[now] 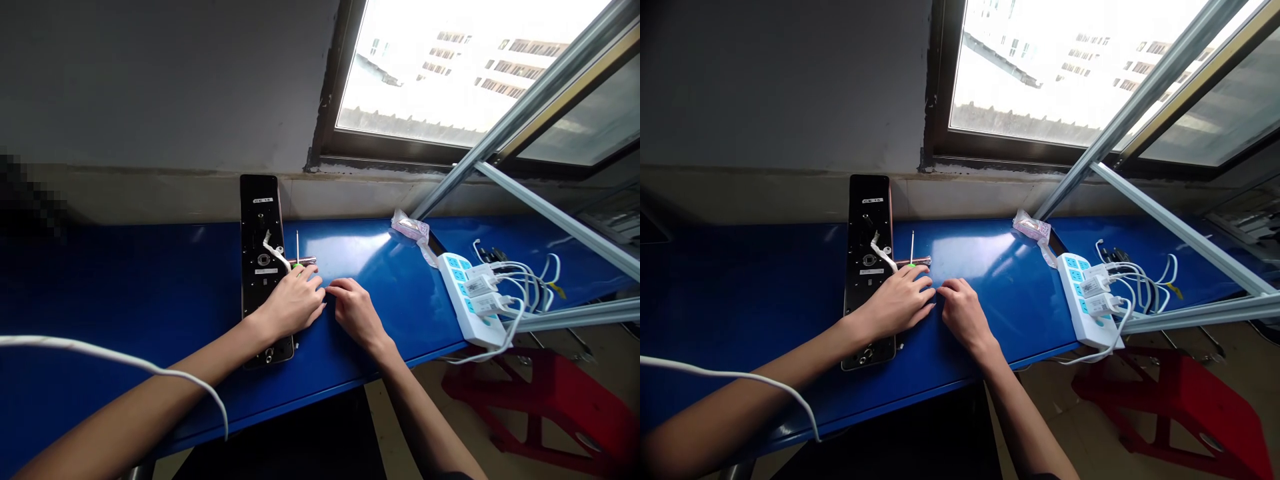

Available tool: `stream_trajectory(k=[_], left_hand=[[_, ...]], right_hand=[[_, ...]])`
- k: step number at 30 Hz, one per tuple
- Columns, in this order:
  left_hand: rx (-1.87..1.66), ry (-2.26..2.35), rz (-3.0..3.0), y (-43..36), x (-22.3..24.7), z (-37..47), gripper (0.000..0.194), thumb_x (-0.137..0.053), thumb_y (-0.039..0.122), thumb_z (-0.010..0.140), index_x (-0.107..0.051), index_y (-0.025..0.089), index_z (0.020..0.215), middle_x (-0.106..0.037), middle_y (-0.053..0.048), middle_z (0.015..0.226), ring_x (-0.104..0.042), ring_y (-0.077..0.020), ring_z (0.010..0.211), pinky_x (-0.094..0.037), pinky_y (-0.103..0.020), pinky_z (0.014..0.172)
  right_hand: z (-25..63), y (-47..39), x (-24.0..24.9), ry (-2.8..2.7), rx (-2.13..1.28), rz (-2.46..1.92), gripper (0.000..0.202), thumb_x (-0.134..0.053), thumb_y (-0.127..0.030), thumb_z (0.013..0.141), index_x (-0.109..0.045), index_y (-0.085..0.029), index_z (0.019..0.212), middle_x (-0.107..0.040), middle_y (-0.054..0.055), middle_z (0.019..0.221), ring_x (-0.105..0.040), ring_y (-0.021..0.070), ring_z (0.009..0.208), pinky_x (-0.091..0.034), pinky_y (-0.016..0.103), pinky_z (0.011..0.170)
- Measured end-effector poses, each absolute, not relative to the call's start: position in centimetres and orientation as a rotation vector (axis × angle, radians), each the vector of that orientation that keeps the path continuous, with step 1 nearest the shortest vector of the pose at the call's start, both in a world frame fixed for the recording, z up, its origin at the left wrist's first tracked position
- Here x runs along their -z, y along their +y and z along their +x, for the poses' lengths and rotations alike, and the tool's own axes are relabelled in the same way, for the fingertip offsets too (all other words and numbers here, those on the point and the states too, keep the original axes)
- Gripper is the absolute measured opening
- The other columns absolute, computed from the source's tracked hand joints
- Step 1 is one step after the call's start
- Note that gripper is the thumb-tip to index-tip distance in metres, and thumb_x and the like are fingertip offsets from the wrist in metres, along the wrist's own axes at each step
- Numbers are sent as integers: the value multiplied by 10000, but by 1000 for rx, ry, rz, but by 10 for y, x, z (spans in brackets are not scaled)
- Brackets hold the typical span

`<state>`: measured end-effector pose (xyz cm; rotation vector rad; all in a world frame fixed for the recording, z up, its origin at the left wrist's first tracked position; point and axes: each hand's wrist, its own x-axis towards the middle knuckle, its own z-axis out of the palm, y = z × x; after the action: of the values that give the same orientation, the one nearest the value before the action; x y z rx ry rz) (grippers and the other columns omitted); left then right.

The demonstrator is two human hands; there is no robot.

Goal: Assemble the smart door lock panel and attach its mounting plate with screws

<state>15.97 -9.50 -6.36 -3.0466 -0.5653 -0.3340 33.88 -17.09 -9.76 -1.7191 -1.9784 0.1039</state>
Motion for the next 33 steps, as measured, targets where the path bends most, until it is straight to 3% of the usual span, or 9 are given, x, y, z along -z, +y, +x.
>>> stream_trajectory(k=[17,25,33], left_hand=[[282,-547,-3033,-94,62,159,263,-611,328,1005,-777,130,955,-748,-132,1042,-634,-349,1177,-514,-494,1028],[519,-472,-3094,-89,53,144,191,-621,272,1003,-762,145,978,-745,-133,1101,-633,-333,1228,-551,-500,1048],[630,-370,-3105,-86,32,118,227,-550,212,1039,-765,141,1018,-747,-106,1044,-635,-280,1188,-523,-465,1130]], right_hand=[[343,-180,97,-1894,-153,-1620,462,-467,55,843,-798,-208,1031,-778,82,1050,-729,223,946,-600,343,875],[346,-164,78,-1831,-218,-1622,471,-474,53,815,-791,-219,1032,-782,71,1060,-738,214,975,-586,330,890],[345,-157,60,-1821,-356,-1678,431,-470,16,846,-791,-219,1013,-790,60,977,-741,195,814,-578,327,762]])
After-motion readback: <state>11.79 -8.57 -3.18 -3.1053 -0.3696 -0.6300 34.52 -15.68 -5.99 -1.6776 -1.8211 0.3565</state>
